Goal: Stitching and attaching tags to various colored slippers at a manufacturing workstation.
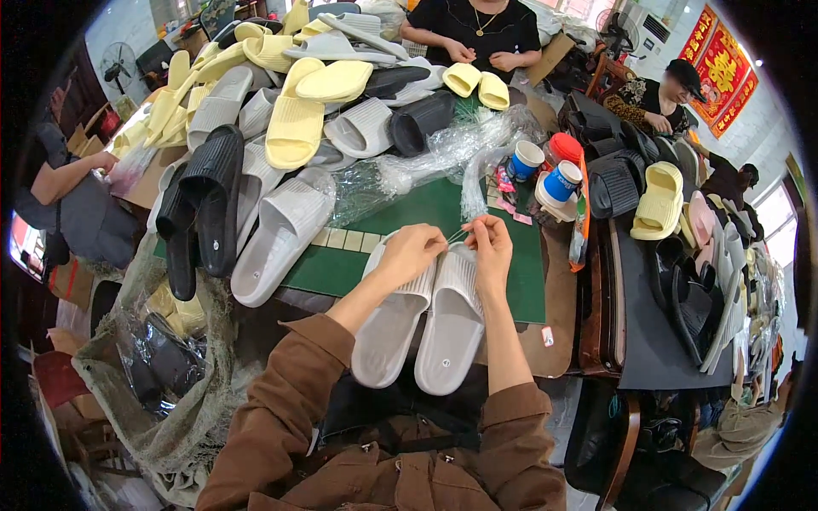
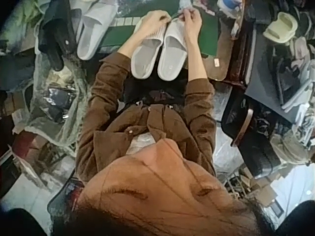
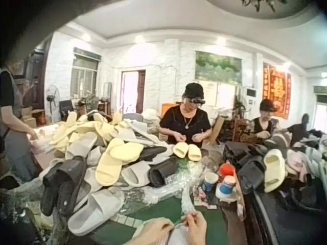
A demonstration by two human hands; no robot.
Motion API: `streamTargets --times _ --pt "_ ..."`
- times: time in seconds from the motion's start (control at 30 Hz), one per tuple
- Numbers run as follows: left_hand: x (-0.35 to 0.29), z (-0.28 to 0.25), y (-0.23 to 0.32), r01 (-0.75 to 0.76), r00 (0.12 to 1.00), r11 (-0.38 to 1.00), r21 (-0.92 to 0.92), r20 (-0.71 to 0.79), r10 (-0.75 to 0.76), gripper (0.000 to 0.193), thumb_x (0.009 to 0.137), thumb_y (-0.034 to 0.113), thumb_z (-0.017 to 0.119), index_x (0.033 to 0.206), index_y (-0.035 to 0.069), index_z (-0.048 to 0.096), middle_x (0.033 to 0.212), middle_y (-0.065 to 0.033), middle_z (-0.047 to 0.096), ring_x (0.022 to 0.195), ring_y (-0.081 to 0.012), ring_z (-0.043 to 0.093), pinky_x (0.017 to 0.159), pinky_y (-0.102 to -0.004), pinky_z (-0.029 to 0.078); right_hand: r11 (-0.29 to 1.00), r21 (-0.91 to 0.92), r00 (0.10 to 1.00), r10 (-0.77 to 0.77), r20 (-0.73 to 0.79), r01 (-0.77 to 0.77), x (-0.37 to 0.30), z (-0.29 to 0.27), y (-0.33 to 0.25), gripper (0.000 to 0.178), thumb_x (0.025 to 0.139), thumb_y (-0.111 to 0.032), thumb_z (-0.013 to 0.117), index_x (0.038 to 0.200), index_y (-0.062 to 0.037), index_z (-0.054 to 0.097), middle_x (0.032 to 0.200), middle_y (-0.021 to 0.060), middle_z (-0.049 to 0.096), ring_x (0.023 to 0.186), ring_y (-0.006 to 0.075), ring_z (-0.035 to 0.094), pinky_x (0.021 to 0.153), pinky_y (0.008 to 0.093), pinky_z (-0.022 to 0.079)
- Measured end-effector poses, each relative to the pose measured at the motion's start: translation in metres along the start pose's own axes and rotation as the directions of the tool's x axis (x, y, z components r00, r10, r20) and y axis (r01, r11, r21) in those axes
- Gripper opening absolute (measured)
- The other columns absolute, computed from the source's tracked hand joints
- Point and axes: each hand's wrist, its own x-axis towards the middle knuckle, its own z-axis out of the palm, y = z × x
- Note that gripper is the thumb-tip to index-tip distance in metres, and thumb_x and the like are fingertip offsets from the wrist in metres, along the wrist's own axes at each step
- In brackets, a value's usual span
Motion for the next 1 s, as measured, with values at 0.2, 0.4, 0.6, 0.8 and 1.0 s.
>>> streamTargets --times 0.2,0.4,0.6,0.8,1.0 --pt "-0.003 0.003 0.0 -0.015 0.999 0.999 0.031 -0.041 0.016 0.015 0.081 0.017 0.059 0.084 0.005 0.068 0.082 -0.0123 0.065 0.076 -0.0292 0.063 0.067 -0.0388 0.048 0.993 -0.117 0.997 -0.005 0.073 0.014 -0.003 0.004 -0.004 0.011 0.093 -0.01 0.052 0.097 0.0003 0.055 0.085 0.006 0.065 0.065 0.0071 0.052 0.061 0.0215 0.044" --pt "-0.001 -0.002 0.003 0.097 0.987 0.967 -0.235 -0.103 -0.124 0.015 0.082 0.012 0.057 0.084 0.0 0.066 0.074 -0.0147 0.066 0.068 -0.0288 0.065 0.063 -0.0357 0.049 1.0 -0.028 0.996 -0.008 -0.091 0.005 -0.007 0.011 -0.013 0.015 0.094 -0.009 0.051 0.104 -0.0003 0.057 0.086 0.007 0.066 0.067 0.009 0.057 0.062 0.0239 0.047" --pt "-0.002 0.003 -0.002 0.079 0.968 0.995 -0.062 -0.233 -0.091 0.015 0.082 0.012 0.057 0.084 -0.001 0.065 0.076 -0.017 0.066 0.071 -0.0322 0.064 0.065 -0.039 0.049 0.834 -0.488 0.96 -0.277 0.036 0.258 -0.015 0.02 -0.012 0.011 0.089 -0.004 0.054 0.096 0.0011 0.061 0.081 0.0105 0.063 0.066 0.0157 0.06 0.06 0.0289 0.048" --pt "-0.006 0.008 0.0 0.001 0.957 1.0 0.014 -0.289 0.004 0.012 0.082 0.009 0.059 0.083 -0.003 0.062 0.076 -0.0172 0.064 0.068 -0.0311 0.062 0.061 -0.0379 0.047 0.656 -0.612 0.897 -0.315 0.312 0.443 -0.015 0.021 -0.01 0.006 0.082 -0.004 0.06 0.087 -0.0006 0.06 0.079 0.0136 0.056 0.066 0.0286 0.058 0.06 0.0367 0.047" --pt "-0.011 0.009 0.0 -0.049 0.956 0.987 0.15 -0.279 0.09 0.012 0.081 0.009 0.056 0.081 -0.002 0.06 0.078 -0.0167 0.063 0.072 -0.0361 0.06 0.063 -0.0426 0.047 0.599 -0.678 0.903 -0.238 0.357 0.426 -0.014 0.024 -0.015 0.006 0.08 -0.007 0.06 0.08 -0.0017 0.057 0.08 0.015 0.056 0.07 0.0345 0.057 0.062 0.0415 0.046"
